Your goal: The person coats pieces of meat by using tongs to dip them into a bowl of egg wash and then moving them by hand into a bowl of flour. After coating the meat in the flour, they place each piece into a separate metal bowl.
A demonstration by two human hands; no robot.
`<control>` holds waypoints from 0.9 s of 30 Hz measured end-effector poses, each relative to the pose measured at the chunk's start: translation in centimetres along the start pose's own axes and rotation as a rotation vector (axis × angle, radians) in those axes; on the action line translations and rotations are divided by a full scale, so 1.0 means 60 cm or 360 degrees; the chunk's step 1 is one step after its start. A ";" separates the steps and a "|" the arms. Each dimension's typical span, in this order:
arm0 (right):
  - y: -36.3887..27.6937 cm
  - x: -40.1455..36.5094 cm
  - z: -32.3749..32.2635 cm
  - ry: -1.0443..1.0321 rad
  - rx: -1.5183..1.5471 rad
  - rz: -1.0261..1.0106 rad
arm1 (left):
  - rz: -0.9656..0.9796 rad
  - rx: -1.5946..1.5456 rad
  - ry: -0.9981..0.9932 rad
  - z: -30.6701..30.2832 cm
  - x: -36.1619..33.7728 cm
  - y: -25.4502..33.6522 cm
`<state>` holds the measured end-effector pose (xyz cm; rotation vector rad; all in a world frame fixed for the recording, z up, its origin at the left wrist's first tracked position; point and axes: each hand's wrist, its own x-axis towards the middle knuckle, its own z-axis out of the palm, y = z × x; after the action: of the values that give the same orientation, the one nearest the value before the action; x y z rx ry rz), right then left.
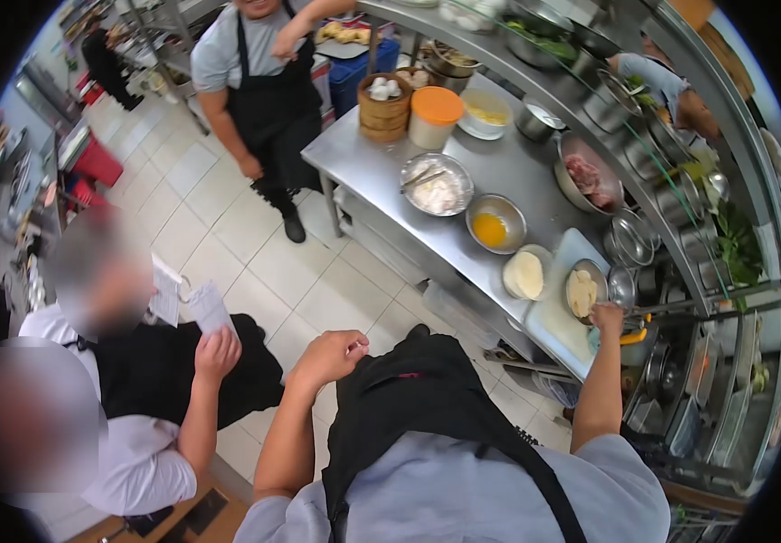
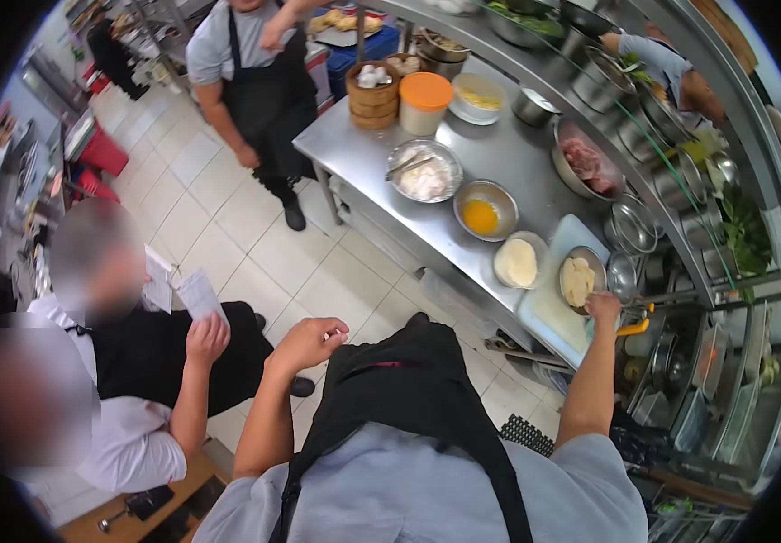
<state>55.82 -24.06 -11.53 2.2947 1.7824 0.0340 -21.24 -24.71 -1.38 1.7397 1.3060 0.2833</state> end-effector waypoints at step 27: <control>-0.042 -0.023 -0.080 0.0415 0.1797 0.0803 | -0.0056 0.1088 0.0617 -0.132 0.575 0.137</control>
<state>52.25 -24.00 -7.18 3.6059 1.4091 -0.8129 -6.84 8.65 -1.74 2.3001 1.8625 0.1639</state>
